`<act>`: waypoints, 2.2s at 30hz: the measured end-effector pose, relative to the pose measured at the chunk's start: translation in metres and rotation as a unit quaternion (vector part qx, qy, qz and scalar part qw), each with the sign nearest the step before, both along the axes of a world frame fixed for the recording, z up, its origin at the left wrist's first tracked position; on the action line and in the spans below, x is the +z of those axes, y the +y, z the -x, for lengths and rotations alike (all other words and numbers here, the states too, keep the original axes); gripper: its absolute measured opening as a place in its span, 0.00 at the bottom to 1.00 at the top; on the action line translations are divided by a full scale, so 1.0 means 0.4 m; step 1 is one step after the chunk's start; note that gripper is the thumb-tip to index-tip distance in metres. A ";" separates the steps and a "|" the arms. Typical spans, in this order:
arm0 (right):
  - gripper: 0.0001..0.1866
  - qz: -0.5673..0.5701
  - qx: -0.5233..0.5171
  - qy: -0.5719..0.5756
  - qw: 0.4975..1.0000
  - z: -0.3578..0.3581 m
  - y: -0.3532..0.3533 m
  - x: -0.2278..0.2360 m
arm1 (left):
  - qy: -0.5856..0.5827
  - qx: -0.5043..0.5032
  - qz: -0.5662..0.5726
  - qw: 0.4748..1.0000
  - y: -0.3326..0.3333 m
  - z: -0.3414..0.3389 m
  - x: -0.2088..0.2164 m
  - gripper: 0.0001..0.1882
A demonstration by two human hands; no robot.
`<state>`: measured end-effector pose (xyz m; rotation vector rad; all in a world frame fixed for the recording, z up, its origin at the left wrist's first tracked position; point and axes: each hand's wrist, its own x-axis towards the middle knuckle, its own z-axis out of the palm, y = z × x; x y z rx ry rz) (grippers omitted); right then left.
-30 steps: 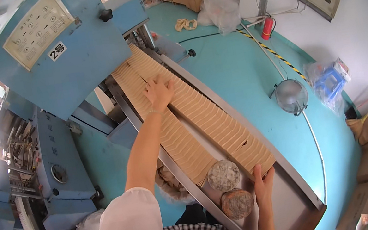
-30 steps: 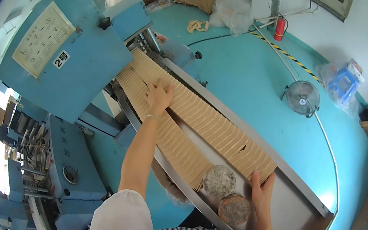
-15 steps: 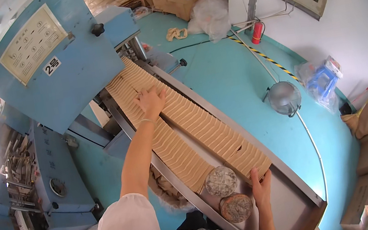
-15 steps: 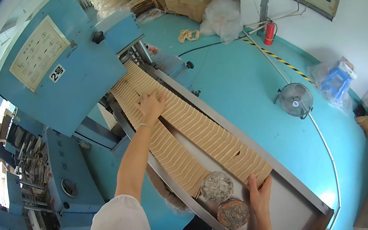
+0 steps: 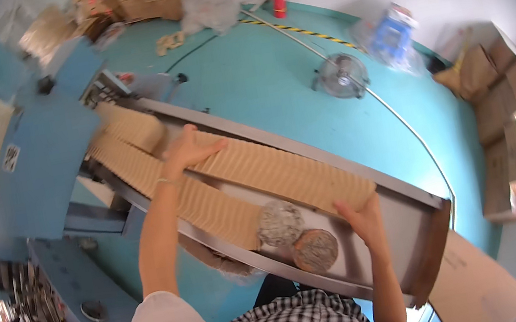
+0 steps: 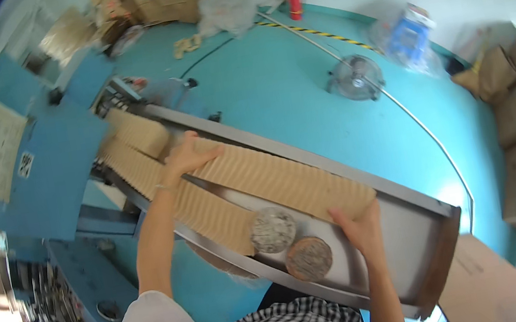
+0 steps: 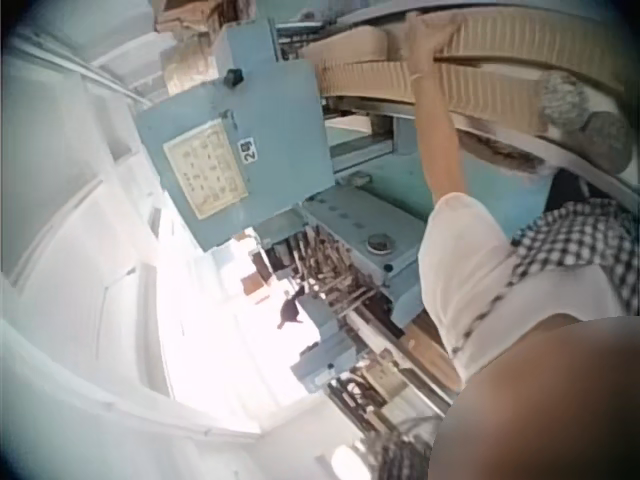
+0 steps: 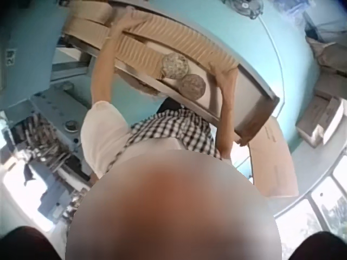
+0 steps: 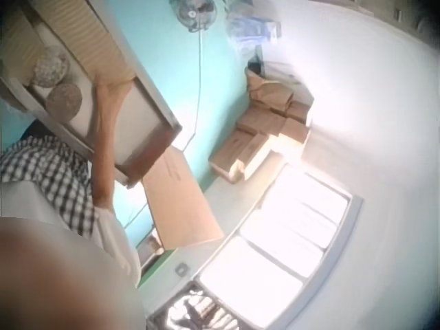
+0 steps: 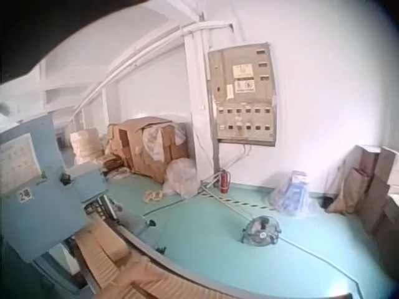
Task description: Organizing and stacking paper cup or sleeve products on a factory production line.
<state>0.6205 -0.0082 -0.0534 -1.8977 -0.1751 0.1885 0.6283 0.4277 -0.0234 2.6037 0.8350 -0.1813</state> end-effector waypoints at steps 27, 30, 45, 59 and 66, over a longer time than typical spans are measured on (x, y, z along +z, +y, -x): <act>0.51 0.250 0.142 -0.147 0.947 0.229 0.035 0.154 | -0.288 -0.228 0.245 0.897 -0.371 0.056 -0.087 0.51; 0.50 0.230 0.084 -0.246 0.938 0.194 0.075 0.293 | -0.326 -0.230 0.235 0.886 -0.388 0.070 -0.093 0.50; 0.32 0.036 0.345 -0.111 0.931 -0.122 0.873 0.104 | -0.405 -0.243 0.208 0.856 -0.442 0.099 -0.104 0.40; 0.68 0.369 -0.262 -0.029 0.891 0.136 -0.611 0.051 | -0.146 -0.277 0.020 0.949 -0.560 0.033 0.008 0.58; 0.58 0.422 -0.201 -0.033 0.884 0.085 -0.506 0.086 | -0.130 -0.272 0.016 0.953 -0.469 -0.004 -0.019 0.55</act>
